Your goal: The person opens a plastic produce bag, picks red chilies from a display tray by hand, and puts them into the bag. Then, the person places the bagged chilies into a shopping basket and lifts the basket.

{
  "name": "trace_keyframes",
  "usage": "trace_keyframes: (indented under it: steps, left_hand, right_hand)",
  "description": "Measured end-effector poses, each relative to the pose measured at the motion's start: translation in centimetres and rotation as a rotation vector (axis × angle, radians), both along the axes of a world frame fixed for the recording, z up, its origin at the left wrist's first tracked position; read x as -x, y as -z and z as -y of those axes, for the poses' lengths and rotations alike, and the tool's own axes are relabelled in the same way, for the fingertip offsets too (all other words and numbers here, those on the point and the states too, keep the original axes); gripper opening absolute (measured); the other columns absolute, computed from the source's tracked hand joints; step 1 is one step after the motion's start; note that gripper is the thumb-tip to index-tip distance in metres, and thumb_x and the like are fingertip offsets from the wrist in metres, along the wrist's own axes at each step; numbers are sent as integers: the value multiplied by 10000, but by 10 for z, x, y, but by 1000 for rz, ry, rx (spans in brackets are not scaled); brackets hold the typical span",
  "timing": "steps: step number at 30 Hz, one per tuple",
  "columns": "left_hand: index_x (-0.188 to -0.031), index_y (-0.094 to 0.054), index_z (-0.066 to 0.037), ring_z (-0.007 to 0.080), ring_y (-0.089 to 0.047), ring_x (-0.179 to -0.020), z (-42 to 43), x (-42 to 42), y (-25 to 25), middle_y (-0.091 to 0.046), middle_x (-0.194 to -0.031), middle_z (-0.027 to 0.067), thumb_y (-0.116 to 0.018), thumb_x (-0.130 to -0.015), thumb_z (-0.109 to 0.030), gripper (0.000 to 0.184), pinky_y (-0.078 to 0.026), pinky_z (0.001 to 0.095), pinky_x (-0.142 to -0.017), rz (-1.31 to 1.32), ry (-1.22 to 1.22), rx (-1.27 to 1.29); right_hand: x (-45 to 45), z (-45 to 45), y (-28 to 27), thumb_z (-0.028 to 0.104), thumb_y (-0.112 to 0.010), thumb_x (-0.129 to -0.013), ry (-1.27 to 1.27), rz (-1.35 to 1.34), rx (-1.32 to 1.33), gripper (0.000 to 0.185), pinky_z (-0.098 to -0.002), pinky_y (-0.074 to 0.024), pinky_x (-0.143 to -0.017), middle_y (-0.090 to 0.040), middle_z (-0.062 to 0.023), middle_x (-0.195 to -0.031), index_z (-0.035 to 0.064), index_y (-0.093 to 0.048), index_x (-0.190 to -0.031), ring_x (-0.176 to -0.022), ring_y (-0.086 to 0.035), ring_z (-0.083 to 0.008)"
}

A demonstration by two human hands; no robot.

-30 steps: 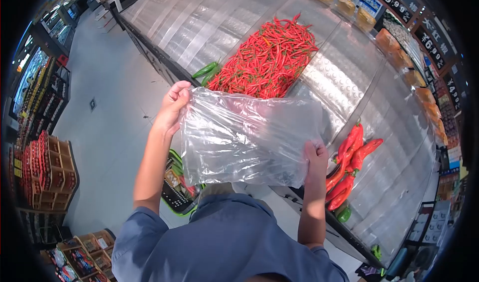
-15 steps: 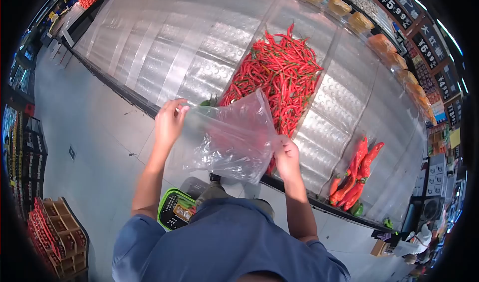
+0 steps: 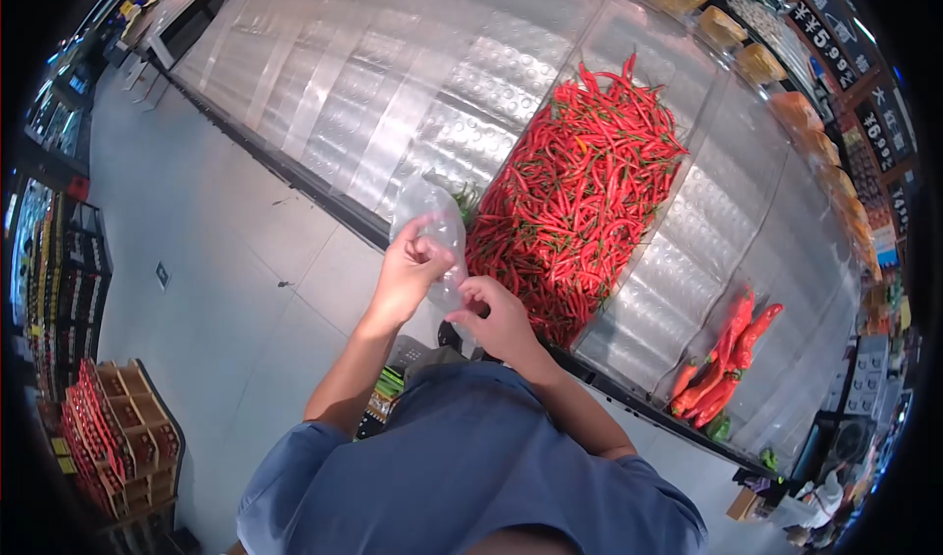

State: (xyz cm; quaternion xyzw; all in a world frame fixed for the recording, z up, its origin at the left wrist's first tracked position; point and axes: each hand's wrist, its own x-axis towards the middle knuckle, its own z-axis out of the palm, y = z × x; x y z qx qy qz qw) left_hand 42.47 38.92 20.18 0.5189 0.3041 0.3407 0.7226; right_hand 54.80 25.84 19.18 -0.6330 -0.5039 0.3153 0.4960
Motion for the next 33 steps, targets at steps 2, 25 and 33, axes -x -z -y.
trace_keyframes:
  steps: [2,25,33]
  left_hand:
    - [-1273,-561,-1,40,-575,-681,4,-2,4,-616,-780,-30,-687,-897,19,397,-496,204,-612,-1,-38,-23]
    - [-1320,-568,-43,307,-623,-1039,15,-21,-75,-611,-1118,182,-678,-898,-123,443,-530,398,-885,-901,-107,-1506]
    - [-1145,-634,-21,124,-636,-780,-81,45,-73,-639,-854,36,-593,-906,42,251,-513,282,-716,182,140,143]
  right_hand:
    - [-12,6,21,86,-800,-800,-30,44,-27,337,-282,-514,-702,-634,-65,-856,29,-616,-1076,-761,-613,-138]
    - [-62,-12,-48,146,-550,-1037,-103,-991,-281,106,-238,-353,-548,-439,20,-661,58,-493,-1050,-574,-422,-59]
    - [-51,-56,-31,-47,-543,-759,362,477,-4,521,-406,-526,-777,-601,-167,-996,70,-590,-1265,-875,-634,-369]
